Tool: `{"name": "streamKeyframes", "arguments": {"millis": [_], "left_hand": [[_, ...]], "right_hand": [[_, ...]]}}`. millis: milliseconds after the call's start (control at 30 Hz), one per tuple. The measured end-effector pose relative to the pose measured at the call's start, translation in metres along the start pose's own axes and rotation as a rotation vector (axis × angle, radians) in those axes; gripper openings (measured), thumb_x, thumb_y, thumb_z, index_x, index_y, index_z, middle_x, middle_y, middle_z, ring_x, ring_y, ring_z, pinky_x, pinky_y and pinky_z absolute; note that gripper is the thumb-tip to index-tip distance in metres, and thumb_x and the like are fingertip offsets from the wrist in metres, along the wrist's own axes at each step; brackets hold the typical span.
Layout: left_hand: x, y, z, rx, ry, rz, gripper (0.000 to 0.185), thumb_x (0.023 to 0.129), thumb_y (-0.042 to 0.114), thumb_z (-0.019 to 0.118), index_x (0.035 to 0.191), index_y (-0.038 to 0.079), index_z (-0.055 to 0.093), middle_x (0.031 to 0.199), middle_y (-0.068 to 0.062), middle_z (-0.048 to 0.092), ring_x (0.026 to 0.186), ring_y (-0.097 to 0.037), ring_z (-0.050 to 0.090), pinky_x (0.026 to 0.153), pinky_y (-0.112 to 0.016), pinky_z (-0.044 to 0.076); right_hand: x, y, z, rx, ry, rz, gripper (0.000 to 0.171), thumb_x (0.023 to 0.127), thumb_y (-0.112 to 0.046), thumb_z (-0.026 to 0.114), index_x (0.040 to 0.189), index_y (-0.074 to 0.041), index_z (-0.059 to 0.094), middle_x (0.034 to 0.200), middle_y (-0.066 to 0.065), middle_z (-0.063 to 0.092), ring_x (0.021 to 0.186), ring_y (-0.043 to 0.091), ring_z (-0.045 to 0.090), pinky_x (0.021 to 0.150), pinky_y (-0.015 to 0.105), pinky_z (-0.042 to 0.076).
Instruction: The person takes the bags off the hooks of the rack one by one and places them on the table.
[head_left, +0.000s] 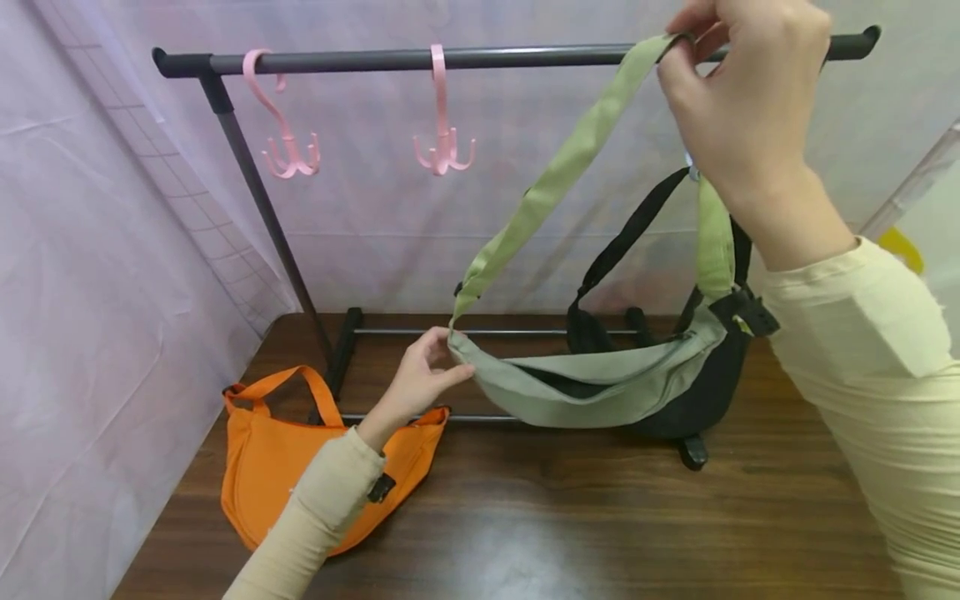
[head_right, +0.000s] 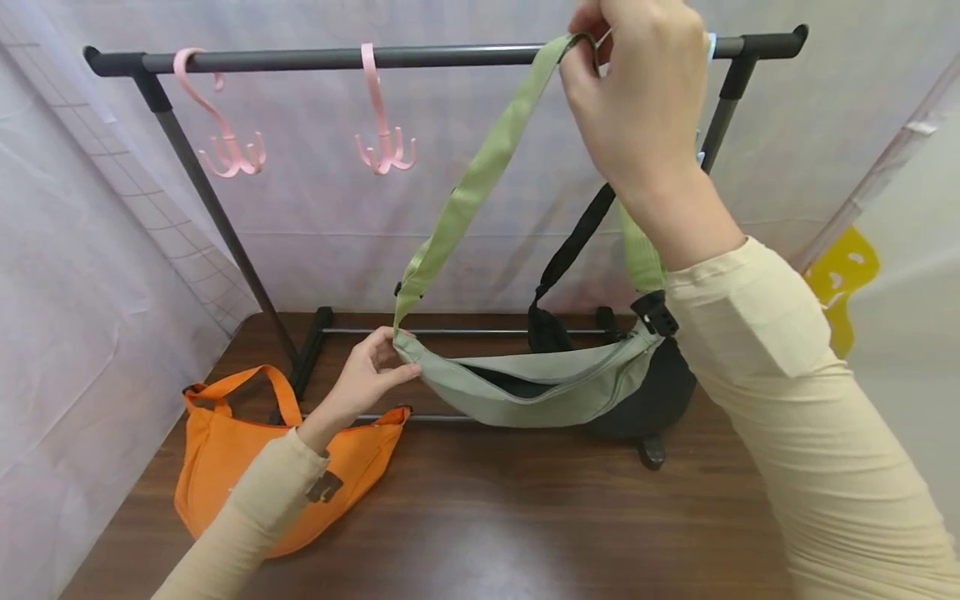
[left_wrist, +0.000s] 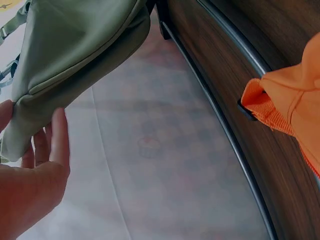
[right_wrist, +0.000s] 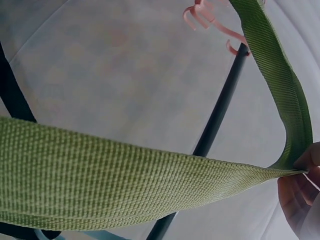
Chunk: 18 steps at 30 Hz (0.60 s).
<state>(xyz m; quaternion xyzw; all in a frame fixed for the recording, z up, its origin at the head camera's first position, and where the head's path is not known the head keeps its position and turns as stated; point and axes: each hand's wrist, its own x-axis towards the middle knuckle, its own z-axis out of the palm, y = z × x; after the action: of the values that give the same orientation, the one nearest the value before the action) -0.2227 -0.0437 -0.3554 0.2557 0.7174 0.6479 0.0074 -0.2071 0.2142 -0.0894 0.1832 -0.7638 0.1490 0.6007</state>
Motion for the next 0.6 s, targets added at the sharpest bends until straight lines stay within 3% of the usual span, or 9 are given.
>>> {"name": "streamKeyframes", "arguments": {"millis": [133, 233, 600], "left_hand": [[-0.002, 0.001, 0.000, 0.013, 0.026, 0.040, 0.033, 0.078, -0.005, 0.066, 0.107, -0.006, 0.052, 0.098, -0.019, 0.060, 0.085, -0.011, 0.057, 0.072, -0.028, 0.050], [-0.003, 0.003, -0.001, 0.022, 0.040, 0.067, 0.029, 0.078, -0.004, 0.065, 0.104, -0.006, 0.053, 0.094, -0.018, 0.061, 0.082, -0.011, 0.057, 0.071, -0.027, 0.050], [-0.012, 0.018, -0.010, -0.038, 0.011, 0.125, 0.019, 0.078, -0.011, 0.062, 0.092, -0.008, 0.049, 0.088, -0.006, 0.057, 0.075, -0.010, 0.055, 0.060, -0.020, 0.048]], "right_hand": [[-0.003, 0.009, 0.000, 0.001, -0.003, 0.054, 0.024, 0.085, -0.007, 0.045, 0.085, 0.004, 0.066, 0.083, 0.015, 0.066, 0.075, 0.033, 0.062, 0.089, 0.022, 0.036], [-0.006, 0.014, -0.001, -0.002, -0.013, 0.061, 0.025, 0.085, -0.008, 0.045, 0.085, 0.006, 0.066, 0.082, 0.017, 0.065, 0.075, 0.034, 0.061, 0.090, 0.023, 0.034], [-0.020, 0.031, 0.003, -0.038, -0.106, 0.173, 0.025, 0.088, -0.008, 0.046, 0.091, 0.008, 0.064, 0.089, 0.021, 0.065, 0.080, 0.035, 0.059, 0.084, 0.032, 0.042]]}}
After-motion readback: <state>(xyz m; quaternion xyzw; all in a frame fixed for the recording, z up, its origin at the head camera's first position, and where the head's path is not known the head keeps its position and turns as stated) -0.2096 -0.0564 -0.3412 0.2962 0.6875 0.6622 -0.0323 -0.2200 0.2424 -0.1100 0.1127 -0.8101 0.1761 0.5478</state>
